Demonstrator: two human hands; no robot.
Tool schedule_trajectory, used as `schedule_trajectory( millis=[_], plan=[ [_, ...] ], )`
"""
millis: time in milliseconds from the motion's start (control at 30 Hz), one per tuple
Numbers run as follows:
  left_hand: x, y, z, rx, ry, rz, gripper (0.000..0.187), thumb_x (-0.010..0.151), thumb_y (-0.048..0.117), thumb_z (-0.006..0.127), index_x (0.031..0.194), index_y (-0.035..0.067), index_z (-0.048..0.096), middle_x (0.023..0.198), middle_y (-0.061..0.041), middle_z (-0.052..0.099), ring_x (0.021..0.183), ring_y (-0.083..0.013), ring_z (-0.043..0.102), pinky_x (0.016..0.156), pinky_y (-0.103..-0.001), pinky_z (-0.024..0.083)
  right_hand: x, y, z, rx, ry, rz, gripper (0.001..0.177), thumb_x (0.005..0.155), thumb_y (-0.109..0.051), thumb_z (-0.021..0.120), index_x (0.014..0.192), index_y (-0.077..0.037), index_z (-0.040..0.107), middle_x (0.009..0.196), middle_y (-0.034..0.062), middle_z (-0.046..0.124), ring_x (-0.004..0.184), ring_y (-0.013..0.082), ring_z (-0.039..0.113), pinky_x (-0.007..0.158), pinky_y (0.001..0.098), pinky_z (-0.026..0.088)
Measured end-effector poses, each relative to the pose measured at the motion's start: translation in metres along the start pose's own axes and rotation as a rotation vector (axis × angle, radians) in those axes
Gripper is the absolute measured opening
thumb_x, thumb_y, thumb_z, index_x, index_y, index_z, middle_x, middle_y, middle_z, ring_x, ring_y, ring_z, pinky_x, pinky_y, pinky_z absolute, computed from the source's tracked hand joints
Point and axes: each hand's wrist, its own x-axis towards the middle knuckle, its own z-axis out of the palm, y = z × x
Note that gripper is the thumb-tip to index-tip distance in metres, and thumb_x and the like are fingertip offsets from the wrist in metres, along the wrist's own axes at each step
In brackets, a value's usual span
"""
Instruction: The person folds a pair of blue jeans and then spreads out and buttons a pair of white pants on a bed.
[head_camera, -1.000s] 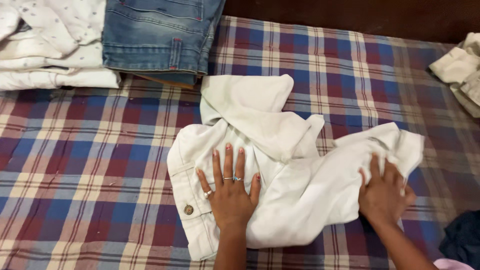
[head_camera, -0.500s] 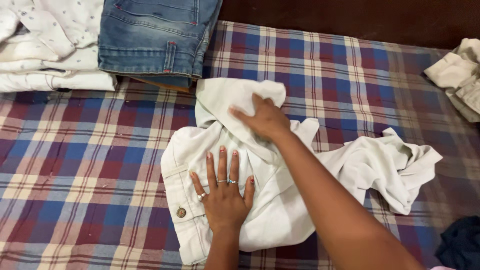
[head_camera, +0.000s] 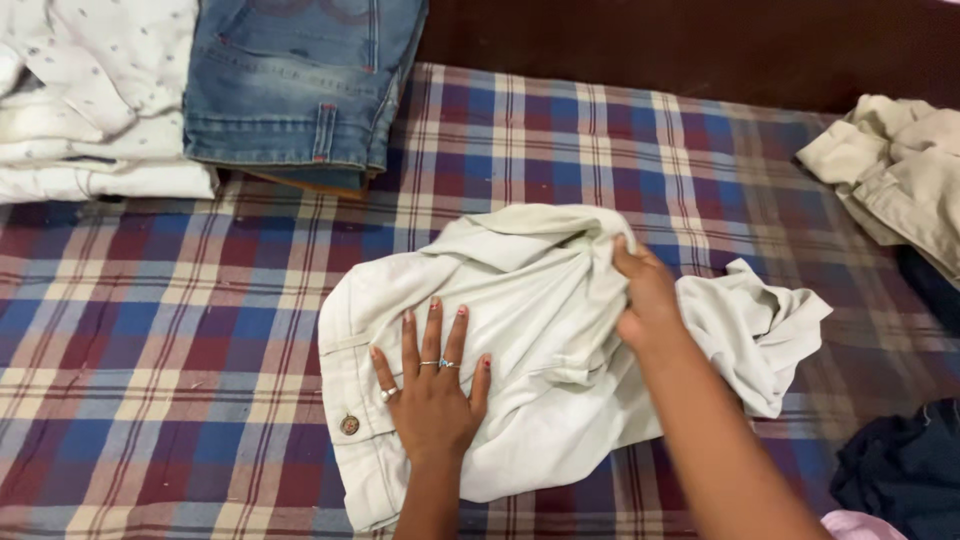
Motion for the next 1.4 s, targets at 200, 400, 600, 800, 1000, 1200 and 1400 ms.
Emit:
schedule_trajectory(
  millis=[200,400,600,800,1000,1200,1400],
  plan=[
    [0.047,0.008,-0.023,-0.146,-0.224,-0.446,0.045,0.101,0.044,0.044,0.139,0.027,0.061,0.14,0.004,0.063,0.14,-0.0172,0.047,0.12,-0.064,0.009,-0.098,-0.033,0.003,0.133,0.104,-0.068,0.043,0.093,-0.032,0.059,0.124,-0.003,0.063,0.12,0.0126,0.072,0.109,0.0256,0.072,0.098,0.0412,0.057],
    [0.089,-0.013,-0.024,0.084,-0.027,-0.122,0.034,0.108,0.047,0.061,0.114,0.014,0.068,0.118,-0.005,0.071,0.125,-0.0269,0.058,0.111,-0.056,0.025,-0.059,-0.064,0.006,-1.365,0.363,0.06,0.066,0.093,-0.06,0.062,0.127,-0.004,0.065,0.113,0.0206,0.073,0.105,0.0347,0.071,0.095,0.0467,0.057],
    [0.092,-0.014,0.013,0.17,0.356,0.215,0.088,0.058,0.064,0.07,0.134,0.022,0.061,0.125,-0.001,0.069,0.131,-0.0288,0.051,0.113,-0.056,0.022,0.04,-0.005,0.051,-1.016,-0.041,0.168,0.066,0.091,-0.055,0.064,0.139,-0.01,0.059,0.142,0.0096,0.06,0.122,0.0223,0.061,0.101,0.0373,0.05],
    [0.084,-0.037,0.002,0.089,-0.226,0.014,0.063,0.081,0.062,0.074,0.13,0.024,0.064,0.109,0.009,0.07,0.112,-0.0142,0.06,0.117,-0.049,0.028,0.016,-0.011,0.07,-1.178,-0.132,0.212,0.062,0.083,-0.053,0.073,0.124,-0.007,0.077,0.127,0.0186,0.075,0.112,0.0274,0.07,0.097,0.0384,0.054],
    [0.092,-0.029,-0.011,0.186,0.124,0.285,0.059,0.082,0.06,0.075,0.126,0.022,0.064,0.099,0.008,0.063,0.1,-0.0137,0.059,0.105,-0.051,0.027,-0.028,-0.039,0.09,-1.535,0.003,-0.636,0.038,0.084,-0.047,0.081,0.113,-0.021,0.081,0.109,0.0127,0.077,0.102,0.0275,0.069,0.085,0.0491,0.052],
    [0.065,-0.037,0.002,0.076,0.192,0.286,0.067,0.079,0.057,0.076,0.134,0.022,0.059,0.107,0.008,0.065,0.109,-0.0168,0.06,0.111,-0.051,0.024,-0.009,-0.021,0.073,-1.33,-0.124,-0.183,0.038,0.088,-0.037,0.08,0.117,-0.013,0.077,0.104,0.01,0.074,0.087,0.0247,0.067,0.074,0.0352,0.05],
    [0.085,-0.093,-0.022,0.26,-0.05,-0.24,0.06,0.096,0.057,0.075,0.146,0.031,0.053,0.115,0.003,0.065,0.114,-0.0246,0.056,0.104,-0.052,0.025,0.029,-0.136,-0.048,0.17,0.064,-0.183,0.05,0.105,-0.029,0.04,0.143,0.002,0.05,0.134,0.0178,0.07,0.121,0.0324,0.071,0.102,0.0504,0.056]
  ],
)
